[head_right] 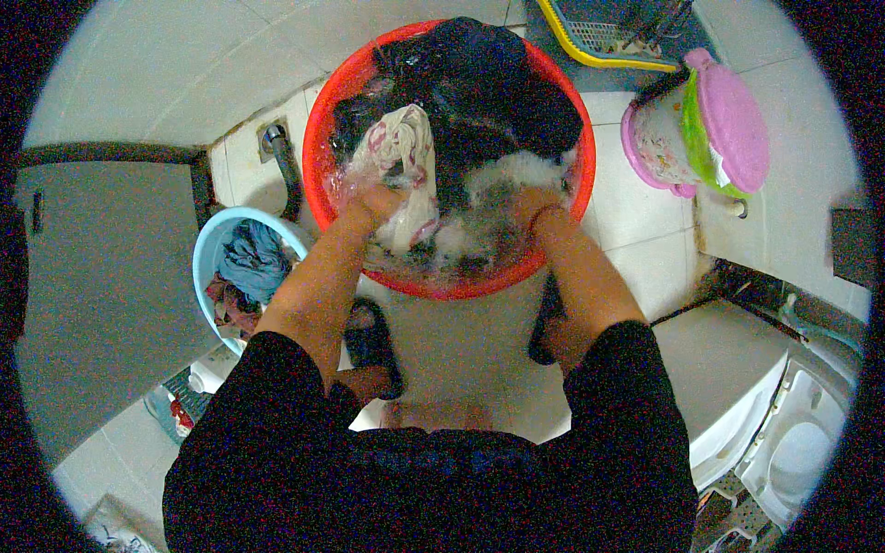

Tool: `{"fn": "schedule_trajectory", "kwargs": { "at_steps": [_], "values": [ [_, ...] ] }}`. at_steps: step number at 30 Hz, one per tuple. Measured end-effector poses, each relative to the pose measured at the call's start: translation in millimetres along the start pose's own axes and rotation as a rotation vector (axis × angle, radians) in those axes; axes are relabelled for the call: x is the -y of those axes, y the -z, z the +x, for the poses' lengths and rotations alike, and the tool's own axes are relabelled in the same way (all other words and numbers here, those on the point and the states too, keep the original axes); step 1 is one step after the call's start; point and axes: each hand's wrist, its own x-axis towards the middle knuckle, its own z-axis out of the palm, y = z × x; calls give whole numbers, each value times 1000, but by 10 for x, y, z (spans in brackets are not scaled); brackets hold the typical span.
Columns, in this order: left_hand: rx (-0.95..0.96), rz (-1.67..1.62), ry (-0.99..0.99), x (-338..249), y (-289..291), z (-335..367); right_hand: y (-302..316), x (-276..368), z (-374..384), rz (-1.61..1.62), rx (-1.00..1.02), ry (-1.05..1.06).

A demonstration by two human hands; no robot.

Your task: The person washes clothes by hand in a red bucket filled with soapy water, rubbing the fabric together, wringing out individual items, and then placing the items into a separate blue bucket.

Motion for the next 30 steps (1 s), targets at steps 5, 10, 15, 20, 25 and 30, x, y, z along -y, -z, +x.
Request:
{"fn": "schedule_trajectory", "kwargs": {
  "at_steps": [5,10,15,20,25,30],
  "values": [
    [-98,-313,55,-283,-641,-95,586,-202,9,40,-176,34],
    [9,-1124,357,-920,-727,-656,1189,-258,-204,668,-547,95],
    [413,-1296,2,-961,-619,-1177,1776,58,-919,693,-849,278],
    [422,-1286,-138,-465,-120,-1562,2353,436,-2007,1134,-896,353],
    [180,-1234,-371,-515,165,-1931,2429,747,-2427,1519,-963,612],
    [298,-1193,-381,-795,115,-1637,1807,711,-1717,1088,-1021,274]
  ]
}}
